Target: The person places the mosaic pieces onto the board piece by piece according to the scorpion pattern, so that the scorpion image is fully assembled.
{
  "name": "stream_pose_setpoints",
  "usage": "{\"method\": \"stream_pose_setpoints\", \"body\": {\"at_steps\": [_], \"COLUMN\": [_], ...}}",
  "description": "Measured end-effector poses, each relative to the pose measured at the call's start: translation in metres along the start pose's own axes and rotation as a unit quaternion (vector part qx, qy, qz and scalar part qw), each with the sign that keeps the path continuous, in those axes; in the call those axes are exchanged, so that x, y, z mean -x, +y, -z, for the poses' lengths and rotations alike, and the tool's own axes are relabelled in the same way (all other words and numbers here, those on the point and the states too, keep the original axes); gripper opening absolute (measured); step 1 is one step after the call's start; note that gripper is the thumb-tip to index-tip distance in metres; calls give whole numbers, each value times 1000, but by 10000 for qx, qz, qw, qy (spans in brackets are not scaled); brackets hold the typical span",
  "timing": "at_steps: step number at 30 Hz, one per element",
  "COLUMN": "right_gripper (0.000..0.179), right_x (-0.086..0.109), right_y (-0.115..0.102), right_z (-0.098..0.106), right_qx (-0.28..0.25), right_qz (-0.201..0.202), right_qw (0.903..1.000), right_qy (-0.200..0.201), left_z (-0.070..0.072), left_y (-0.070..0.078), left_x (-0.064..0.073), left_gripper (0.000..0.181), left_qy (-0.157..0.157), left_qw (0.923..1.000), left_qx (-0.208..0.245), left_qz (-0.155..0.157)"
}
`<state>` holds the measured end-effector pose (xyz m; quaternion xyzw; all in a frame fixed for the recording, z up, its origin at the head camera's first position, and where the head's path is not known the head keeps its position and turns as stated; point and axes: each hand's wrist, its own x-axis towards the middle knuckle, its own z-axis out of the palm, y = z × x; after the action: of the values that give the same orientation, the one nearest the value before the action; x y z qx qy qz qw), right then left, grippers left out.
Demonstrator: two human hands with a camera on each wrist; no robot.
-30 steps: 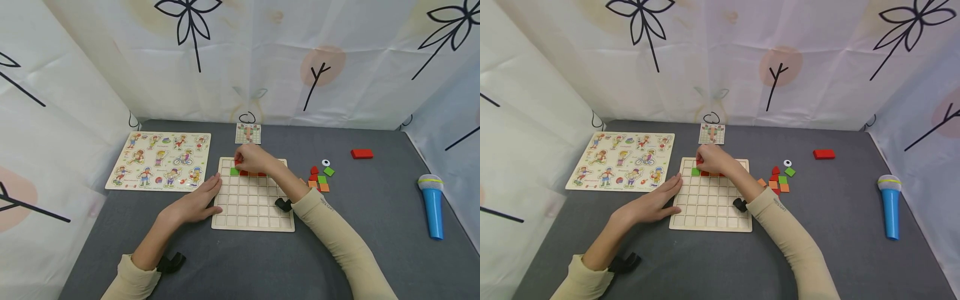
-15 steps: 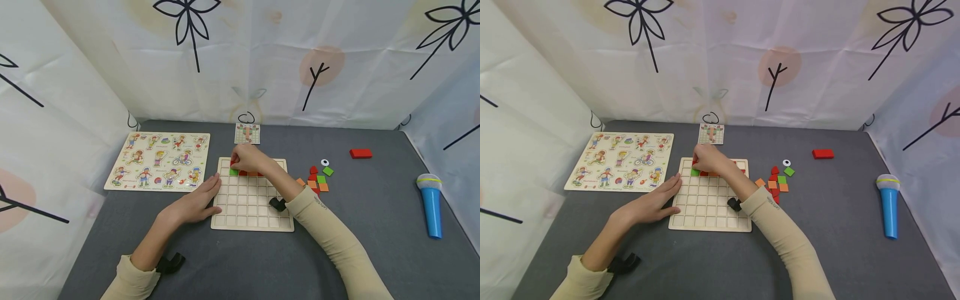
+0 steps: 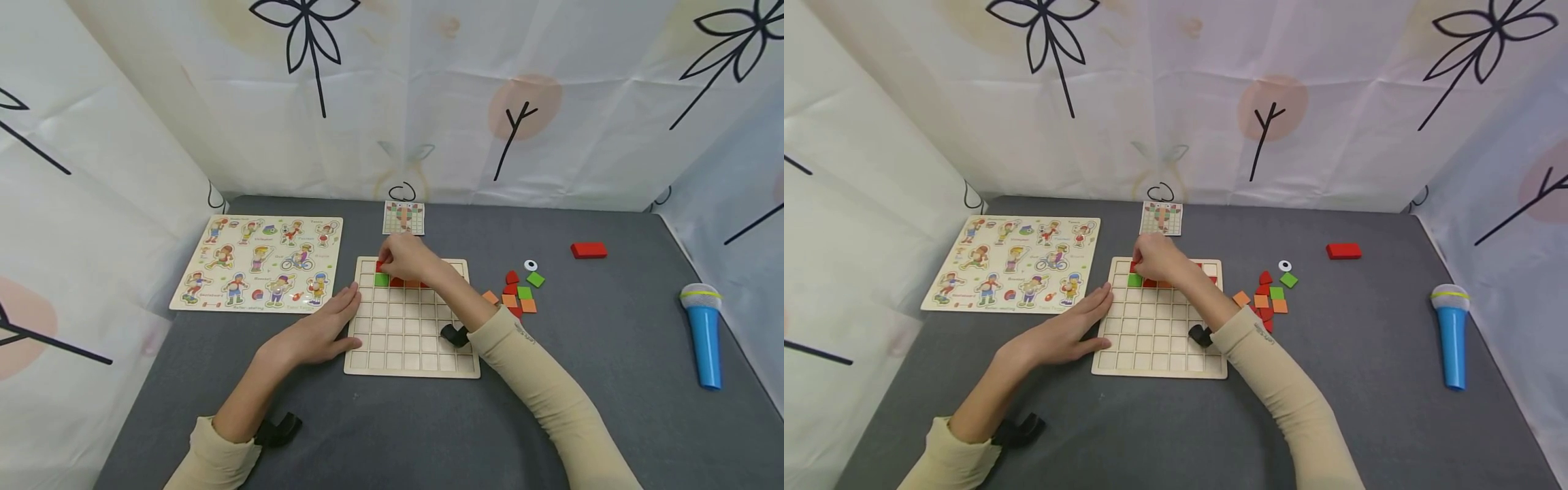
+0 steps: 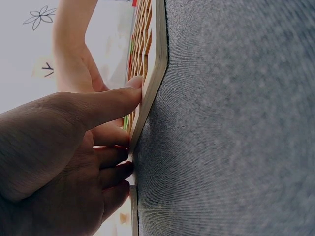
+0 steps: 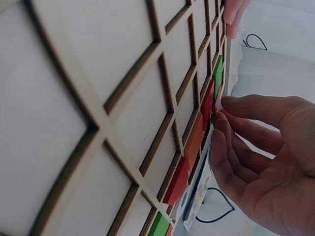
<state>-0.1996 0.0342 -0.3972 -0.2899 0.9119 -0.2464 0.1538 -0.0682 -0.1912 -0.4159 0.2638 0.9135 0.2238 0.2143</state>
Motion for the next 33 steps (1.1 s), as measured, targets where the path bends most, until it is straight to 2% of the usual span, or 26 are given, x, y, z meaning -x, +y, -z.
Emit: {"method": "stream_pose_setpoints", "body": {"at_steps": [4, 8, 12, 15, 17, 20, 27, 30, 33], "right_gripper": [19, 21, 21, 21, 22, 21, 20, 22, 23], "right_x": [6, 18, 36, 51, 62, 81, 124, 140, 152], "right_y": [1, 6, 13, 21, 28, 42, 84, 104, 122], "right_z": [3, 9, 17, 24, 29, 35, 52, 60, 67], "right_qx": [-125, -316, -463, -494, -489, -416, -104, -52, 19], "right_qz": [19, 42, 68, 106, 128, 61, -213, -365, -523], "right_qw": [9999, 9994, 9986, 9982, 9981, 9982, 9979, 9976, 9973], "right_qy": [71, 134, 231, 309, 359, 431, 598, 589, 510], "left_z": [0, -1, -10, -10, -5, 0, -7, -7, -3], "left_y": [0, -3, -16, -16, -10, -2, -11, -11, -5], "left_x": [0, 0, -3, -2, 0, 1, 0, 1, 2], "left_gripper": [84, 86, 90, 90, 88, 87, 90, 89, 88], "left_qy": [-16, 28, 181, 171, 96, 3, 152, 174, 96], "left_qw": [9999, 10000, 9997, 9997, 9998, 9999, 9995, 9993, 9997], "left_qx": [-92, 35, 132, 143, 142, 140, 241, 255, 166], "left_qz": [39, -50, -103, -88, -92, -52, -107, -195, -125]}}
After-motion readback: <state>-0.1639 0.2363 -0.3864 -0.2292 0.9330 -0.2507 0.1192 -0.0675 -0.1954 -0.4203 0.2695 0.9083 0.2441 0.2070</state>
